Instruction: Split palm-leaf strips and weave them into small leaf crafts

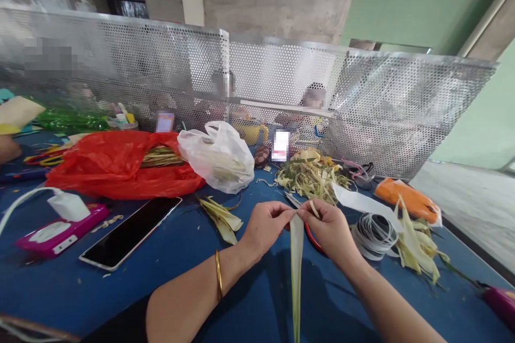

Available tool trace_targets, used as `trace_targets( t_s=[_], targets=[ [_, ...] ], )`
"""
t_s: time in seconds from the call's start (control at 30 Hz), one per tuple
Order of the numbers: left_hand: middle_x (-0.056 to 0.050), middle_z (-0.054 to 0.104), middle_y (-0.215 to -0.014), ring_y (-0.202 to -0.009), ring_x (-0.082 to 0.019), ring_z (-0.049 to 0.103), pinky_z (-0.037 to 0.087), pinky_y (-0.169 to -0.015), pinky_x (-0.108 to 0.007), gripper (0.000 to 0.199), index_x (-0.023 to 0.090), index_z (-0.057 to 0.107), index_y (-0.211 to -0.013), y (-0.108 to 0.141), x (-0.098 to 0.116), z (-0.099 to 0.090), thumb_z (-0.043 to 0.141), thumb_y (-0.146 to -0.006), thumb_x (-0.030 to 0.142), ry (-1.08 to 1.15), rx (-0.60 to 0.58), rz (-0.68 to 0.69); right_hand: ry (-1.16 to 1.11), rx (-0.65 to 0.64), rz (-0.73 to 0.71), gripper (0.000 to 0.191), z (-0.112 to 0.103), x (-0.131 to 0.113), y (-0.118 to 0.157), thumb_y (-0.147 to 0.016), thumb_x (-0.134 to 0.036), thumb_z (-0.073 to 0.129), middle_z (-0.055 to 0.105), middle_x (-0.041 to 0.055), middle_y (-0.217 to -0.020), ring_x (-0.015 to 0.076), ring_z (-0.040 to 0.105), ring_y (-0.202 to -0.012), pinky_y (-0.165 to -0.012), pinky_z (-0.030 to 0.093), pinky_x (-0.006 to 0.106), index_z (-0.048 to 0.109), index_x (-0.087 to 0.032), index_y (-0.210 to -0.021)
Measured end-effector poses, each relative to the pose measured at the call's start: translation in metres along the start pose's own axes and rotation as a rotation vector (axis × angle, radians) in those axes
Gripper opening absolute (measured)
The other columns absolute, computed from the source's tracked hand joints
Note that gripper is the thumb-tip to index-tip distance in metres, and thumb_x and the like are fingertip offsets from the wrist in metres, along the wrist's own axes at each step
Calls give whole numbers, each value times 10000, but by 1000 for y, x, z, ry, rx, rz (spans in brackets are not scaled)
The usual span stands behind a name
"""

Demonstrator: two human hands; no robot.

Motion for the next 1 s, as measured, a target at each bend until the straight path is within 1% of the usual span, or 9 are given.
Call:
trace_targets(
  t_s=[0.2, 0.4, 0.6, 0.7, 0.77, 0.83, 0.93, 1.0],
  targets=[
    [-8, 618, -632, -593, -126, 533, 427, -521, -213, 200, 151, 678, -714, -1, 0, 0, 613, -740, 339, 32, -20, -23, -69, 7, 6, 179, 1, -1, 2, -797, -345, 603, 593, -9, -664, 151, 502, -644, -629, 394, 267, 632, -182, -726],
    [1, 604, -643, -613, -123, 521, 434, -539, -211, 216, 152, 667, -713, -2, 2, 0, 605, -745, 357, 9, -53, 2, -64, 37, 18, 194, 0, -1, 1, -767, -363, 638, 562, -15, -641, 145, 477, -633, -610, 371, 257, 612, -182, -702],
    [8, 585, -612, -581, -110, 492, 413, -544, -210, 194, 142, 658, -681, -2, 0, 0, 605, -728, 323, -3, -40, 8, 8, -31, -52, 168, 0, -8, 3, -787, -314, 591, 520, -29, -612, 128, 441, -602, -576, 345, 239, 585, -185, -679],
    [9, 586, -615, -574, -105, 489, 405, -539, -205, 196, 140, 657, -689, -2, -2, 1, 603, -730, 323, 18, -32, -8, 85, -5, -77, 176, 1, -12, 6, -808, -306, 566, 518, -33, -604, 123, 432, -586, -552, 330, 234, 571, -187, -679],
    [9, 593, -624, -573, -105, 494, 403, -534, -202, 203, 142, 660, -711, -2, -3, 0, 598, -741, 334, 20, -6, -12, 78, 53, -49, 182, 1, -10, 7, -809, -334, 578, 515, -37, -600, 120, 423, -571, -528, 315, 232, 579, -188, -699],
    [9, 596, -625, -562, -103, 489, 394, -521, -199, 213, 146, 668, -734, -2, -3, -3, 592, -752, 344, -11, 38, 7, 17, 86, -5, 195, 3, -6, 7, -792, -370, 607, 509, -42, -600, 117, 411, -555, -507, 301, 230, 590, -187, -727],
    [3, 601, -621, -551, -111, 498, 395, -501, -204, 229, 147, 672, -742, -1, -3, -3, 594, -757, 363, -50, 65, 19, -36, 74, 39, 228, 8, 0, 7, -779, -400, 621, 492, -45, -587, 115, 399, -548, -494, 293, 227, 581, -184, -717],
    [-2, 603, -619, -551, -124, 516, 409, -493, -214, 236, 151, 662, -732, 0, -4, -2, 592, -755, 374, -44, 54, -3, -6, 73, 35, 236, 8, 0, 8, -789, -393, 606, 477, -46, -577, 114, 394, -547, -500, 296, 226, 562, -186, -687]
  ],
)
Point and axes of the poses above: each hand's wrist, its own y-axis away from the middle knuckle, its own z-axis out of the palm, x = y × z, the point moved 6 cm from there along -y, towards the middle knuckle
